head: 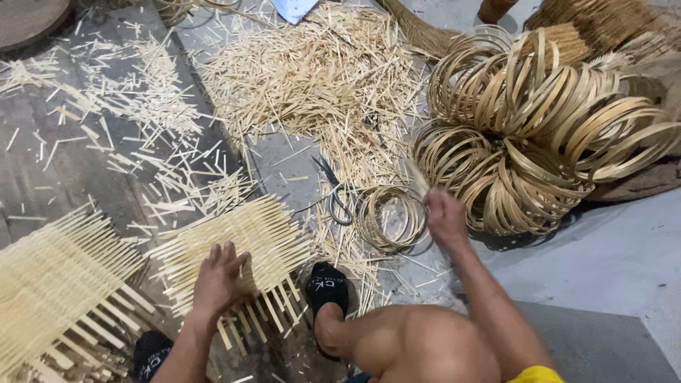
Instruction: The person weaves thin bamboo strips into a circular frame to form a flat tray. They repeatedly place the frame over a woven mat, tuck the strips into the frame, and trim excess with shears. Finished trays are set aside on the floor.
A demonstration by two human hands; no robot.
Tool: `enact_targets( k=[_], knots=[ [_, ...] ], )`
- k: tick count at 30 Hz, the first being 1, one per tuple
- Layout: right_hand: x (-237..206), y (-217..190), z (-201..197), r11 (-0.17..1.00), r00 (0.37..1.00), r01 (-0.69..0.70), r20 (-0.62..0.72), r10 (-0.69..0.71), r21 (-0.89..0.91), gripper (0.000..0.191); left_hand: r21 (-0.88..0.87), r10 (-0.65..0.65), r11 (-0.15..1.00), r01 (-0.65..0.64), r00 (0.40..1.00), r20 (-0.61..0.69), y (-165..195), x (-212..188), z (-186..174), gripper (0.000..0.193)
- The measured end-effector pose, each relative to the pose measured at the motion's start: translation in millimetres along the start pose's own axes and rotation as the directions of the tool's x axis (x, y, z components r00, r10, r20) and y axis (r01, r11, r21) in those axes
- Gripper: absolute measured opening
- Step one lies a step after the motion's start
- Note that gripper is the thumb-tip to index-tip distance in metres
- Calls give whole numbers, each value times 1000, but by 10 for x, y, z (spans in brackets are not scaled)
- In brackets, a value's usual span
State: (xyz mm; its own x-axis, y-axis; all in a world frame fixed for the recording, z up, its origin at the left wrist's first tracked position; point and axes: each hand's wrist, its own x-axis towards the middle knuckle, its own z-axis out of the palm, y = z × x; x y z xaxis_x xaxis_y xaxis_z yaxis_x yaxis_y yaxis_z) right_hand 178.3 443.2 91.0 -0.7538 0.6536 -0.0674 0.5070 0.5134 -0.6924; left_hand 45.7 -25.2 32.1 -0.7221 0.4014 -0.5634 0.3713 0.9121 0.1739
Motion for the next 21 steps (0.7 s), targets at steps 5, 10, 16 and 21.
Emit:
enact_targets(
  k=[5,10,16,21],
  knots=[
    [162,-1262,-307,478,798,-343,519,-305,808,42,-666,-74,662,-345,854,-516,354,54,-356,79],
    [83,-2114,215,573,562,-540,771,-301,617,44,-648,2,-740,-182,962,-272,668,-79,-665,48],
    [-103,-2562,696,792,629,-256,718,-299,554,45,-518,-47,-841,-155,976,-215,254,-454,-768,26],
    [-368,-2829,975,645,502,715,444,-742,271,46,-696,-23,-707,-122,988,-150,-2,-711,-844,19]
  ],
)
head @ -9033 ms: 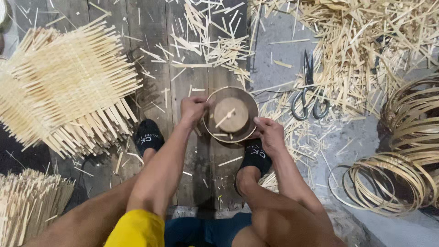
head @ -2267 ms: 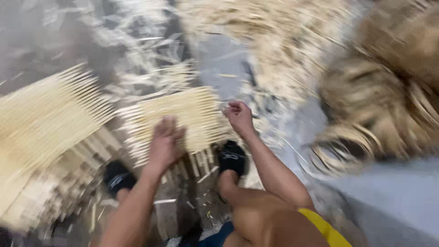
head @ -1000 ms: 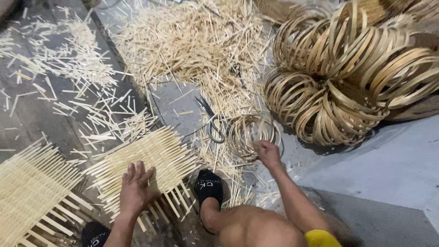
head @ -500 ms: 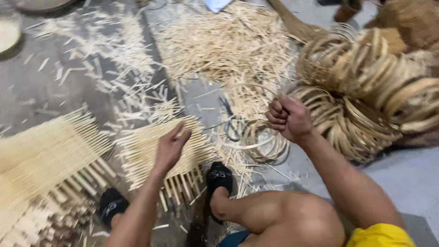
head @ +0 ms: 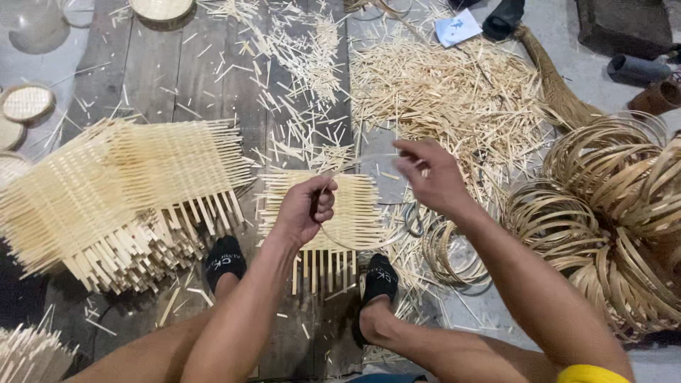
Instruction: The person weaves thin bamboo strips into a circular frame to form a flat tray. They repeatedly place the frame over a woven mat, tuck the strips into the frame, and trim excess with shears. Finished trays are set aside on the floor.
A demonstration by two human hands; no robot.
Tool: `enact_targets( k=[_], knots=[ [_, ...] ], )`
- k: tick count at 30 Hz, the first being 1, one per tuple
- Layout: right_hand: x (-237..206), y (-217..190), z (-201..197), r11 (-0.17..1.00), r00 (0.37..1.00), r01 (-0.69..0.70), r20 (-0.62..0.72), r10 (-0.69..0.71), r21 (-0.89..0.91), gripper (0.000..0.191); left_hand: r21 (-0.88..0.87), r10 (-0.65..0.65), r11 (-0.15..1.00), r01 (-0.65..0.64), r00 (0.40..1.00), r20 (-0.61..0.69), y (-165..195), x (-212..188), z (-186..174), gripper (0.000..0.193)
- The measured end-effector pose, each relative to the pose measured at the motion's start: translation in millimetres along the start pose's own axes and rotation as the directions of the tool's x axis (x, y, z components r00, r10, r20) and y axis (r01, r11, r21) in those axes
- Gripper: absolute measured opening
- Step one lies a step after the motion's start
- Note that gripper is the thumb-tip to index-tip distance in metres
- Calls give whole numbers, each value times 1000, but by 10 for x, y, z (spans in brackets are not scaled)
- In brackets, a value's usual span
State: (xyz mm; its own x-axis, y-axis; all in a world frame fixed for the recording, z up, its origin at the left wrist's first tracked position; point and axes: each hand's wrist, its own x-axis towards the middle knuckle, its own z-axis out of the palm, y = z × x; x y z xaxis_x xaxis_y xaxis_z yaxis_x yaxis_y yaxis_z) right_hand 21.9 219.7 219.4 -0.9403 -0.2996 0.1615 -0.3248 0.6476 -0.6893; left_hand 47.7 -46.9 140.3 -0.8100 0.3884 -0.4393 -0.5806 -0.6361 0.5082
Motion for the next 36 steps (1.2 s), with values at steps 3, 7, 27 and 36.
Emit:
enact_targets(
  k=[3,7,27,36],
  knots=[
    [70,-157,186,977,955,-209,209,211,-30,47,193,-60,980,49,997,50,119,-95,92,17],
    [96,-289,348,893,785,-435,439,437,-111,50,619,-72,774,132,990,-121,171,-77,273,25],
    [-262,116,669,256,794,-511,336,507,821,49,221,11,975,28,985,-174,215,68,-224,37],
    [-332,334,809,134,797,-496,388,463,858,52,66,-43,996,59,975,-216,112,218,-412,40]
  ],
)
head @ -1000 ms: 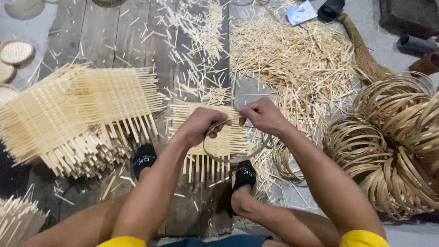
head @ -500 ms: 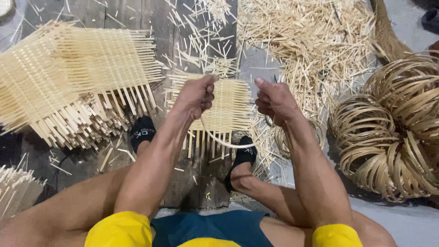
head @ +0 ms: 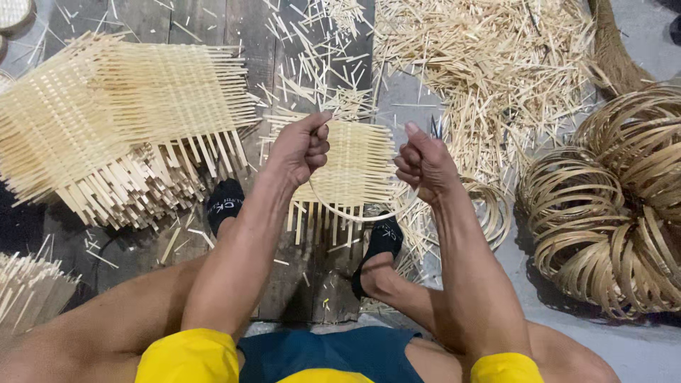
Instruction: The person weaves thin bamboo strips into a circular frame to form a flat tray. They repeatedly place the frame over a woven mat, tuck the strips into the frame, and trim excess with shears. Finished trays are set aside on the floor.
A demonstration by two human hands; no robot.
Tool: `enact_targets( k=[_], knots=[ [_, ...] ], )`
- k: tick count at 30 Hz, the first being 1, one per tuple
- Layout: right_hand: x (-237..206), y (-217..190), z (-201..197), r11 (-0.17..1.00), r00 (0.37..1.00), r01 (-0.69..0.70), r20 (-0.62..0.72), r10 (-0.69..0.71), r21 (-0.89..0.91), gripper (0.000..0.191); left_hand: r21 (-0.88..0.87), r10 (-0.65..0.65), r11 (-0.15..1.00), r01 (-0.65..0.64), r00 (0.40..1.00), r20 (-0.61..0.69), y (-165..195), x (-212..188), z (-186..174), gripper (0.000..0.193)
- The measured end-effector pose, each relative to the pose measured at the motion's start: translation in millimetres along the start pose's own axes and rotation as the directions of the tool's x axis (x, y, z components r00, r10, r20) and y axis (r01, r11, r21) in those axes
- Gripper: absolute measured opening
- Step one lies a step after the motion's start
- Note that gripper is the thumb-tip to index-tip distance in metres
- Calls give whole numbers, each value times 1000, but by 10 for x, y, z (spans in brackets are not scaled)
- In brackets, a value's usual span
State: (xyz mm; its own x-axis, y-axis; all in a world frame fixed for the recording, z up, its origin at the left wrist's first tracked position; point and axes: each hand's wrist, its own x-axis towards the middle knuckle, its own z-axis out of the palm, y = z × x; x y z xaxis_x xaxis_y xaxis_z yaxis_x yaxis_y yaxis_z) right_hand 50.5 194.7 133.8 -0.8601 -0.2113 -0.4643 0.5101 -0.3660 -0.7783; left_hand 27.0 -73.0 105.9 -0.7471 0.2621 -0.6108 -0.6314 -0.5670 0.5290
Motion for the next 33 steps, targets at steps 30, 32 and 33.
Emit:
enact_targets(
  k=[30,32,33],
  knots=[
    [380,792,118,886,992,115,-4,-127,449,37,-563,186,777,-281,957,-221,-343,376,-457,43],
    [406,898,71,884,981,103,102,-167,455,35,-553,163,790,-264,960,-226,-312,400,-489,43],
    [412,936,32,874,966,101,162,-200,475,36,-547,148,798,-254,962,-230,-300,400,-490,43]
  ],
)
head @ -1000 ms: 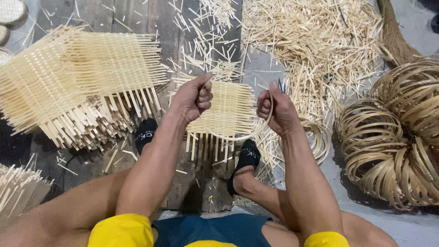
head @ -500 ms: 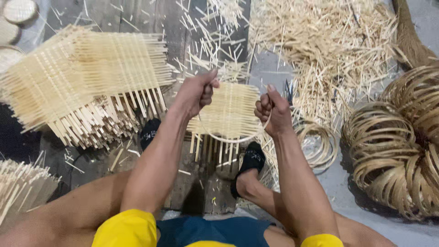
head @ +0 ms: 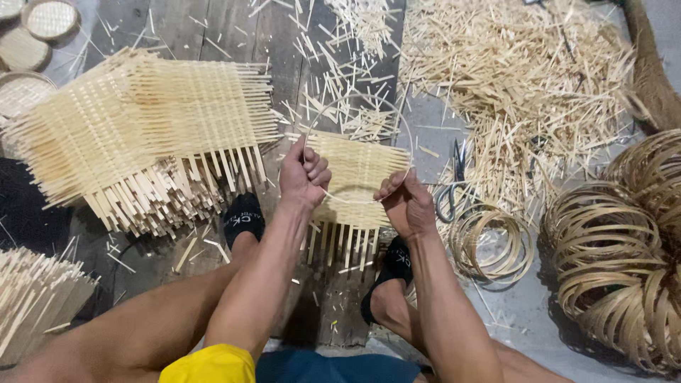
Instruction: The person weaves thin bamboo strips into a circular frame to form a flat tray. They repeatedly place the frame over a woven mat, tuck the strips into the frame, and trim excess with shears. Finished trays are set aside on the floor.
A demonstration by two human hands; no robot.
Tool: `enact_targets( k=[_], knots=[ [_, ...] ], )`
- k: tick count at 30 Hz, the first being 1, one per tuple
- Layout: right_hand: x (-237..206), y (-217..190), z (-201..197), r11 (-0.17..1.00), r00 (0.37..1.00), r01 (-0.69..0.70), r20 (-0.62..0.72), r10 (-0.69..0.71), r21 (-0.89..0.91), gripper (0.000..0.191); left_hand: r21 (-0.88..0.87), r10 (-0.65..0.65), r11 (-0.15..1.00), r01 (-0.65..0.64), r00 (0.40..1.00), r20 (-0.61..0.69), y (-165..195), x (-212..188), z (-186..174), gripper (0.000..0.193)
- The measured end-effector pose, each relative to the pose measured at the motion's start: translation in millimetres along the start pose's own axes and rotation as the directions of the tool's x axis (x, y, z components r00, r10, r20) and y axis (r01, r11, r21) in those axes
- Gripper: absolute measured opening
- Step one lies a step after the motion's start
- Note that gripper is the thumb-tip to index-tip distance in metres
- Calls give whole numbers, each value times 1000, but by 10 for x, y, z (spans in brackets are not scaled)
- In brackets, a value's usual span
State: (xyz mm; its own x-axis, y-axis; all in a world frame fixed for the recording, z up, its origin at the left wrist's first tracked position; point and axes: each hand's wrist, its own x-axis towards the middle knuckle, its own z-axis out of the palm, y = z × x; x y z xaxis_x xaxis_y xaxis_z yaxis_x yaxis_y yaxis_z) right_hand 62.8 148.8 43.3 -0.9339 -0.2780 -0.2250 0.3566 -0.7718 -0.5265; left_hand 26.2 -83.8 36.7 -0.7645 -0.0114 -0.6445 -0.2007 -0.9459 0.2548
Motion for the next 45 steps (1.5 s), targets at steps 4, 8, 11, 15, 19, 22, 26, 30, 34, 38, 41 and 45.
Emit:
enact_targets(
  k=[4,8,11,15,19,22,26,30,34,38,41,45],
  knots=[
    [-11,42,-80,999,994,14,108,-19,45,42,9,-16,1000,16,1000,8,20,12,69,43],
    [-40,-20,54,997,997,23,-68,-28,-79,31,65,-32,997,29,998,47,103,16,55,38],
    [-12,-153,125,942,959,-19,-273,-78,-336,26,206,-26,978,2,993,113,157,33,-33,33],
    [115,-266,-41,721,916,-86,-340,-215,-688,26,323,70,943,-73,997,19,63,110,-215,30],
    [244,-66,-364,443,893,-170,-328,-307,-880,20,674,393,670,-313,919,36,-57,244,-454,23],
    [322,120,-566,344,847,-364,-461,-265,-865,17,931,468,246,-269,875,129,-28,328,-625,17],
    [384,318,-724,17,860,-308,-286,-423,-951,22,993,428,-83,-88,896,115,29,378,-705,26],
    [367,397,-825,-14,862,-272,-237,-447,-962,22,967,397,-215,-136,893,213,58,367,-685,26],
    [371,410,-914,0,860,-283,-253,-444,-959,20,980,411,-199,-27,905,109,86,390,-655,23],
    [381,385,-980,18,860,-243,-224,-458,-970,20,975,418,-219,-41,899,132,99,467,-660,22],
    [394,358,-979,12,877,-248,-230,-423,-969,19,970,440,-243,-30,887,137,72,483,-664,20],
    [441,323,-900,16,872,-298,-279,-403,-955,17,972,421,-224,-72,892,163,62,471,-637,16]
  ],
)
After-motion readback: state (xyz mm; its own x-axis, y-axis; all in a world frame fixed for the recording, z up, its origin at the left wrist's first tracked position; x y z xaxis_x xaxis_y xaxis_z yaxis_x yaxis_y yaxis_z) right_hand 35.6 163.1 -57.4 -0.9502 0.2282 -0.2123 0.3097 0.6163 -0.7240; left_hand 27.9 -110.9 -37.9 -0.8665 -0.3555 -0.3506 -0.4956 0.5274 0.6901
